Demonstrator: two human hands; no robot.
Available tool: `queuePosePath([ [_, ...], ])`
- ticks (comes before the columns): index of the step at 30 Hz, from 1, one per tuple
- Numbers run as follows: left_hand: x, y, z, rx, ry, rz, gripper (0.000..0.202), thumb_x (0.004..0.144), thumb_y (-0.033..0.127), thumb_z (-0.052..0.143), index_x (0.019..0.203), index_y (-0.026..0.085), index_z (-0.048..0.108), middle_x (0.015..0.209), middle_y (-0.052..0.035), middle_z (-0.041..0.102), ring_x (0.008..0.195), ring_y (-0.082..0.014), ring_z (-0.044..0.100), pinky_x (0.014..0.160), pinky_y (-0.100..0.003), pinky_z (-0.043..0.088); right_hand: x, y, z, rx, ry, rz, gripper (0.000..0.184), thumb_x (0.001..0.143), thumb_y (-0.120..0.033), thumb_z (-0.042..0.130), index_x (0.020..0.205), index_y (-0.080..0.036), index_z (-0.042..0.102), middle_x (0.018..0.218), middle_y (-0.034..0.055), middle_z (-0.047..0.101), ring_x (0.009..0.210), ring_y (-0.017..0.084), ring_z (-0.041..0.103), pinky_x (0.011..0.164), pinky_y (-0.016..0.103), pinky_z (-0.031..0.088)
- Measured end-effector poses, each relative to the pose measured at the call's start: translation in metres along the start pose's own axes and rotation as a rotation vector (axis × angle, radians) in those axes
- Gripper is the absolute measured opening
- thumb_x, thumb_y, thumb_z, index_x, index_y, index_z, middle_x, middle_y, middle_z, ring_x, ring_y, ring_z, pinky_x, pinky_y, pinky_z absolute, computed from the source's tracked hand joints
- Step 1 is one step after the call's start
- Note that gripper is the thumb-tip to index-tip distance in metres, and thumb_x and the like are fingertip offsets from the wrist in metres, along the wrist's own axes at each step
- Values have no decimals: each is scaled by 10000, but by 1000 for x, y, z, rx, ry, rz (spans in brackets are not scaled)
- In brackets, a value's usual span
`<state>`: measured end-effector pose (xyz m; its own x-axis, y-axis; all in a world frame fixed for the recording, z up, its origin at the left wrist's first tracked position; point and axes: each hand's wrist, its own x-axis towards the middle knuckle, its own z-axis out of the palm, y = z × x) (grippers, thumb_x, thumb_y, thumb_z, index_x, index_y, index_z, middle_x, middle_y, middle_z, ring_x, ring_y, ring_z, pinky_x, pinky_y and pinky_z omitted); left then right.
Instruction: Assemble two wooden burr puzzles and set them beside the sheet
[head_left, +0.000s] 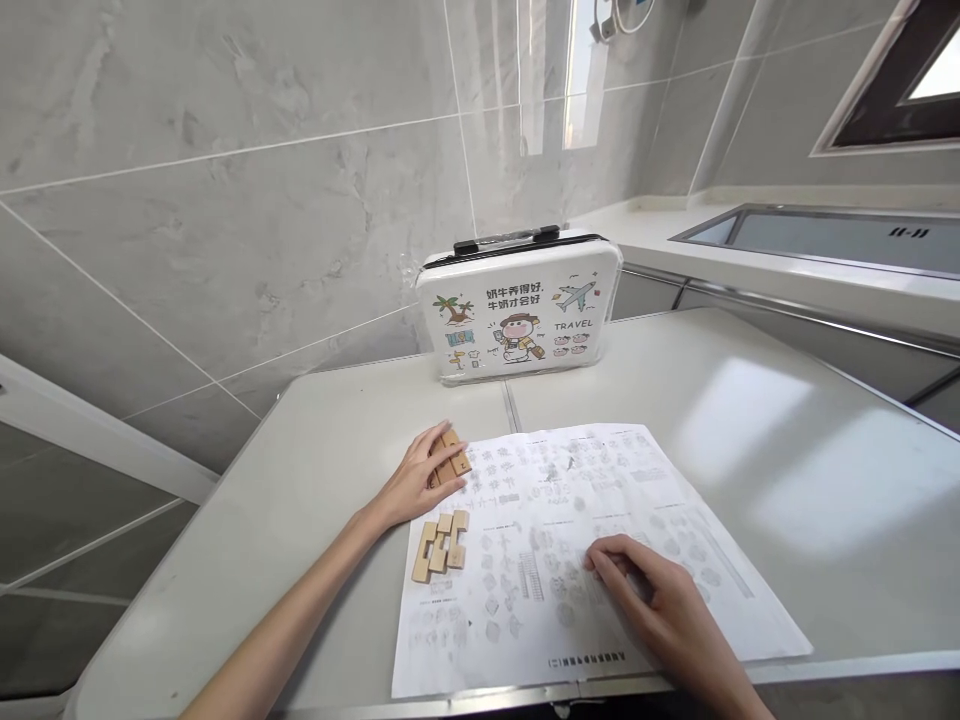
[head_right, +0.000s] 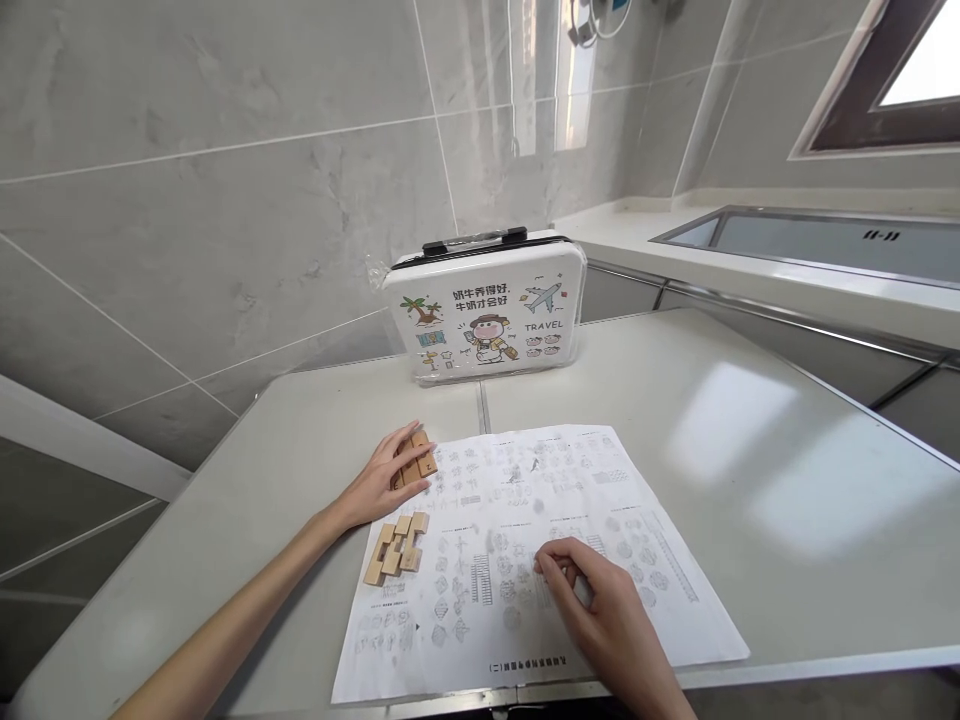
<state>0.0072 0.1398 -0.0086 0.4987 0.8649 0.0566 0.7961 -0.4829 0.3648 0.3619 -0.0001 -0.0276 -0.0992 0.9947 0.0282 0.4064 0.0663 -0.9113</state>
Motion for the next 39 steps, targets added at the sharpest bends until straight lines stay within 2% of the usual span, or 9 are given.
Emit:
queuePosePath([
  [4, 12, 1, 3, -50, 19, -36, 608, 986, 591, 605, 1530, 334, 520, 1660, -102, 378, 1532, -350, 334, 1235, -558, 357, 1, 2, -1, 0, -2, -3, 351, 1049, -507, 507, 927, -241, 702, 888, 51, 740, 832, 226, 691, 685, 281, 521],
  [8, 19, 3, 5, -80, 55, -47, 629, 959, 606, 640, 1512, 333, 519, 1593, -72, 485, 1488, -329, 366, 1231, -542, 354, 2, 8, -1, 5, -29, -11, 340, 1050, -505, 508, 935, -245, 694, 902, 48, 741, 836, 223, 694, 692, 287, 526],
  [13, 21, 5, 8, 0, 89, -55, 652, 931, 621, 667, 1509, 357, 520, 1609, -34, 488, 1500, -360, 296, 1244, -597, 282, 3, 10, -1, 28, -46, -12, 331, 1057, -499, 499, 941, -249, 684, 913, 45, 740, 838, 217, 697, 707, 293, 533],
  [18, 22, 4, 13, 7, 100, -97, 642, 932, 641, 653, 1507, 385, 523, 1592, -17, 509, 1445, -347, 360, 1226, -592, 309, 5, 9, -1, 38, -49, -17, 326, 1054, -498, 504, 946, -251, 687, 913, 47, 742, 835, 219, 701, 703, 294, 540],
  [28, 19, 6, 13, -4, 136, -91, 591, 974, 616, 606, 1487, 330, 546, 1559, -69, 520, 1428, -333, 400, 1190, -558, 391, 3, 11, -3, 24, -56, -13, 344, 1057, -510, 496, 955, -245, 690, 907, 54, 740, 809, 216, 685, 686, 294, 527],
  [33, 17, 3, 9, 1, 147, -72, 634, 970, 621, 611, 1515, 311, 516, 1542, -92, 535, 1426, -338, 429, 1176, -550, 411, 4, 6, -3, 21, -37, -31, 352, 1055, -498, 495, 936, -238, 699, 891, 60, 746, 803, 222, 695, 677, 293, 541],
  [39, 15, 4, 2, -19, 124, -111, 692, 968, 637, 605, 1558, 306, 460, 1581, -92, 503, 1467, -342, 401, 1185, -543, 411, 5, 4, -3, 8, -11, -50, 365, 1042, -509, 511, 907, -234, 709, 853, 63, 746, 767, 225, 700, 643, 295, 550],
])
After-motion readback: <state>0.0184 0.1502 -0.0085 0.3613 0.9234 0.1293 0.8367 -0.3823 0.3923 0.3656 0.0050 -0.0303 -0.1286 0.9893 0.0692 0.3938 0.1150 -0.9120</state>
